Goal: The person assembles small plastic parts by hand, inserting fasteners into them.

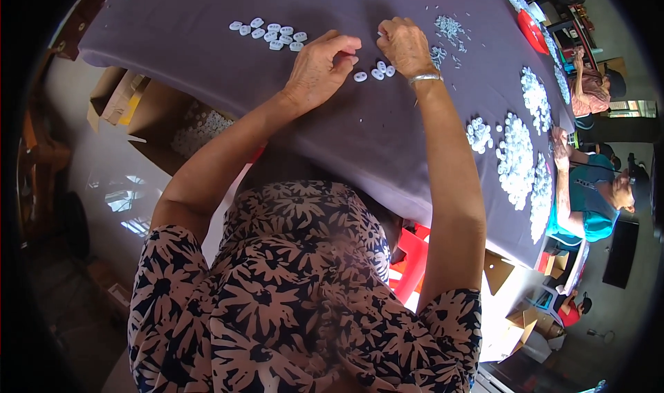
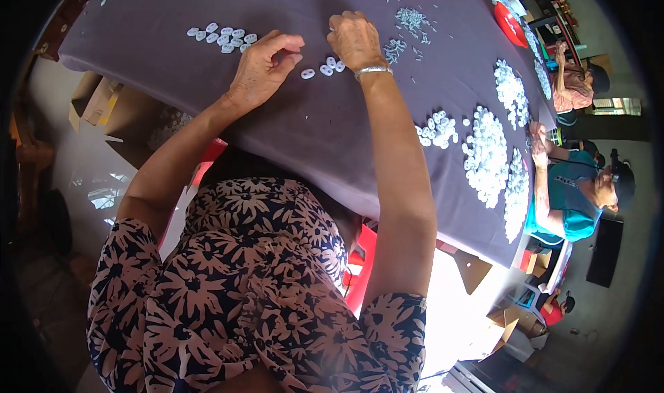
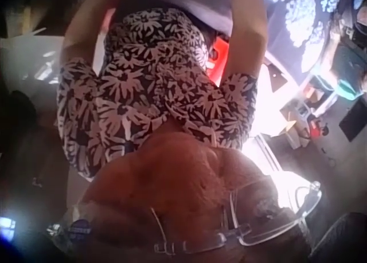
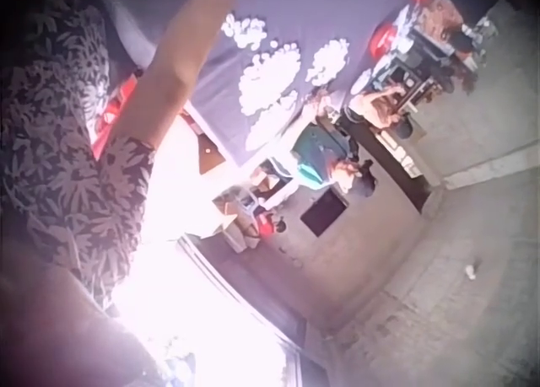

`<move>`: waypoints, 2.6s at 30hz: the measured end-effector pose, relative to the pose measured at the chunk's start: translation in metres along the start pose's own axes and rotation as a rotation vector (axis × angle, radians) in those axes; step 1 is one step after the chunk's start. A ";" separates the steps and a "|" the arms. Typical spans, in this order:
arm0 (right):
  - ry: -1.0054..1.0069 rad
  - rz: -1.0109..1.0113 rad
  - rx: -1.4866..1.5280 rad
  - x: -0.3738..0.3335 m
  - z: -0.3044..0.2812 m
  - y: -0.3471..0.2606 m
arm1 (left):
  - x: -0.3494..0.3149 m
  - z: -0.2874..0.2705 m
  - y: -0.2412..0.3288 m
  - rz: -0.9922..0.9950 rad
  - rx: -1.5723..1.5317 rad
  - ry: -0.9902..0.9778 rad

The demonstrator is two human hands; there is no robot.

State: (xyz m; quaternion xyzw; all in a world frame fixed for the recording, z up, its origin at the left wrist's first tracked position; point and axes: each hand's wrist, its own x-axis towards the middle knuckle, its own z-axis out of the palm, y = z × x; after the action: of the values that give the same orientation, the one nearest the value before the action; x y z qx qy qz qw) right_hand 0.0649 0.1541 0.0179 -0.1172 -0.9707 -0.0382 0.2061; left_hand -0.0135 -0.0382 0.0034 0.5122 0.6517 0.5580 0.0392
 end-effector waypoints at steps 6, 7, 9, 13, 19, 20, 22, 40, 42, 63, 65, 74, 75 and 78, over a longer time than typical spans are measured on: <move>0.069 0.297 0.541 -0.012 -0.025 -0.020 | 0.002 0.002 -0.013 -0.071 -0.217 0.092; 0.004 0.351 0.816 -0.018 -0.031 -0.024 | 0.003 0.001 -0.007 -0.108 -0.246 0.061; -0.095 0.391 1.104 -0.025 -0.041 -0.038 | 0.004 0.000 -0.006 -0.151 -0.322 0.046; -0.143 0.364 1.191 -0.040 -0.050 -0.043 | 0.003 -0.001 0.005 -0.226 -0.479 -0.053; -0.082 0.307 1.224 -0.049 -0.048 -0.045 | 0.001 -0.002 0.015 -0.311 -0.547 -0.124; -0.081 0.312 1.227 -0.050 -0.047 -0.045 | 0.000 -0.001 0.015 -0.308 -0.568 -0.120; -0.129 0.292 1.253 -0.052 -0.046 -0.043 | -0.001 0.000 0.012 -0.274 -0.526 -0.137; -0.259 0.226 1.713 -0.067 -0.048 -0.039 | 0.000 -0.005 0.014 -0.423 -0.974 -0.357; -0.240 0.213 1.692 -0.067 -0.047 -0.039 | 0.001 -0.006 0.014 -0.431 -0.996 -0.380; -0.012 0.380 1.569 -0.059 -0.035 -0.061 | -0.003 0.007 -0.003 -0.263 -0.982 -0.025; -0.006 0.430 1.530 -0.059 -0.037 -0.062 | -0.003 0.008 -0.004 -0.244 -0.938 -0.020; -0.006 0.515 1.438 -0.060 -0.037 -0.067 | -0.004 0.002 0.007 -0.312 -0.709 -0.054; 0.003 0.514 1.410 -0.060 -0.038 -0.066 | -0.002 0.000 0.008 -0.310 -0.651 -0.089; -0.038 0.517 1.347 -0.060 -0.048 -0.067 | 0.001 -0.006 0.011 -0.322 -0.587 -0.152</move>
State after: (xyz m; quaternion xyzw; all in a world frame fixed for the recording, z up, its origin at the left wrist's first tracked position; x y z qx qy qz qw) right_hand 0.1209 0.0704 0.0357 -0.1914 -0.7280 0.6208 0.2189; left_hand -0.0110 -0.0431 0.0144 0.4095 0.5309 0.6689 0.3209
